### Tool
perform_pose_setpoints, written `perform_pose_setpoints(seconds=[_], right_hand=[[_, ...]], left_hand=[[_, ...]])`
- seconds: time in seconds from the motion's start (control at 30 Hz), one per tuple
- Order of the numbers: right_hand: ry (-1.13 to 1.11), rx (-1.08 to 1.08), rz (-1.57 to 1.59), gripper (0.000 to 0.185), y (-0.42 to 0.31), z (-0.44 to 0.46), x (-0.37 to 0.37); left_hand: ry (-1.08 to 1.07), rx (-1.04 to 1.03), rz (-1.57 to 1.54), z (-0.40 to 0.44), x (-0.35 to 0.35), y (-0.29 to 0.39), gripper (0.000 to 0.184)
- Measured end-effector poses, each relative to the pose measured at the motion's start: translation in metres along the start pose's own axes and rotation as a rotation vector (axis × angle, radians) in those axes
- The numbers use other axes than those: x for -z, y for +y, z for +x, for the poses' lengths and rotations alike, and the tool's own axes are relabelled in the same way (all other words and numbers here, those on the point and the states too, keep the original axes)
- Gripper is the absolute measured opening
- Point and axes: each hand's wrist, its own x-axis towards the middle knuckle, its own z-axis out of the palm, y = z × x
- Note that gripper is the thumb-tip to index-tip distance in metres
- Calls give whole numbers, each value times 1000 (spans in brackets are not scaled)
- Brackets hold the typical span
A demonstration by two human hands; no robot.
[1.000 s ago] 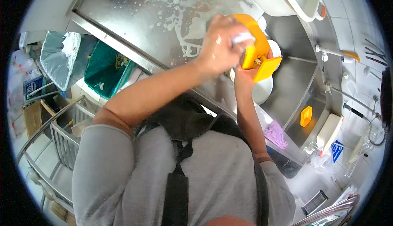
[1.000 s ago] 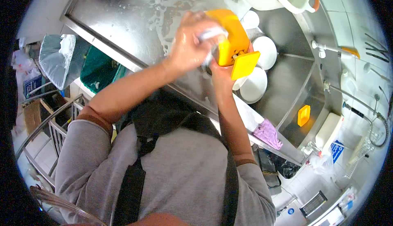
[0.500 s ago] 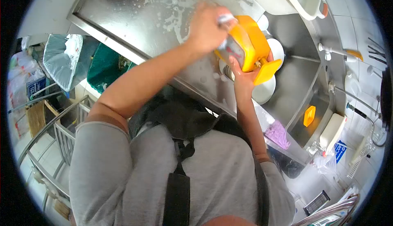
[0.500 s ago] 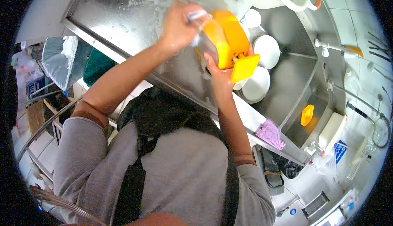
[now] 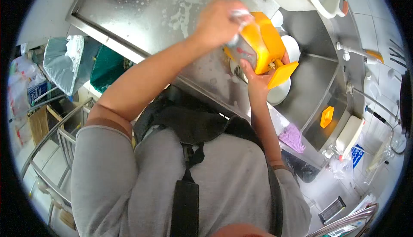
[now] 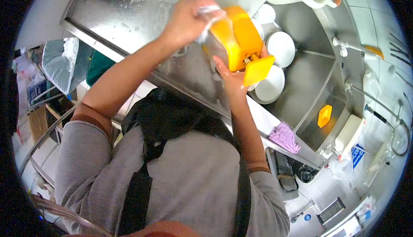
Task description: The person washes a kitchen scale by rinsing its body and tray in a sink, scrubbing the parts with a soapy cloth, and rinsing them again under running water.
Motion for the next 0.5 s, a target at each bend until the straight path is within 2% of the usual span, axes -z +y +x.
perform_pose_setpoints(seconds=[0.03, 0.07, 0.13, 0.2, 0.23, 0.27, 0.3, 0.33, 0.4, 0.43, 0.47, 0.5], right_hand=[[1, 1, 33, 106, 4, -2, 1], [-1, 9, 70, 106, 7, 1, 0], [-17, 25, 78, 105, 0, 7, 0], [-63, -214, 142, 103, -5, -2, 7], [-106, -53, 30, 85, 3, -4, 9], [-103, -38, 37, 85, 5, -1, 5], [-63, -30, 46, 92, 6, 0, 3], [-21, -23, 55, 101, 7, 2, 1], [-40, -13, 59, 103, 24, 3, 8], [-68, -146, 36, 104, 35, -1, 14], [-85, -238, 34, 105, 29, -5, 14], [-102, -330, 31, 106, 22, -9, 14]], left_hand=[[-31, 152, -42, 3, 5, 2, 13], [-28, 139, -40, 1, 3, 8, 13], [37, -158, 100, -16, -8, 19, 15], [-23, -188, 41, -25, -11, 27, 16], [-15, -154, 54, -18, -11, 14, 17], [9, -151, 78, 0, -8, 3, 18], [-42, 29, 66, 11, 0, -3, 17], [-39, 11, 68, 12, -3, -5, 17], [-6, -89, 79, 1, -4, 12, 17], [-2, -161, 90, -12, -9, 25, 17], [-16, -140, 84, -12, -11, 27, 17], [18, -227, 64, -16, -14, 26, 17]])
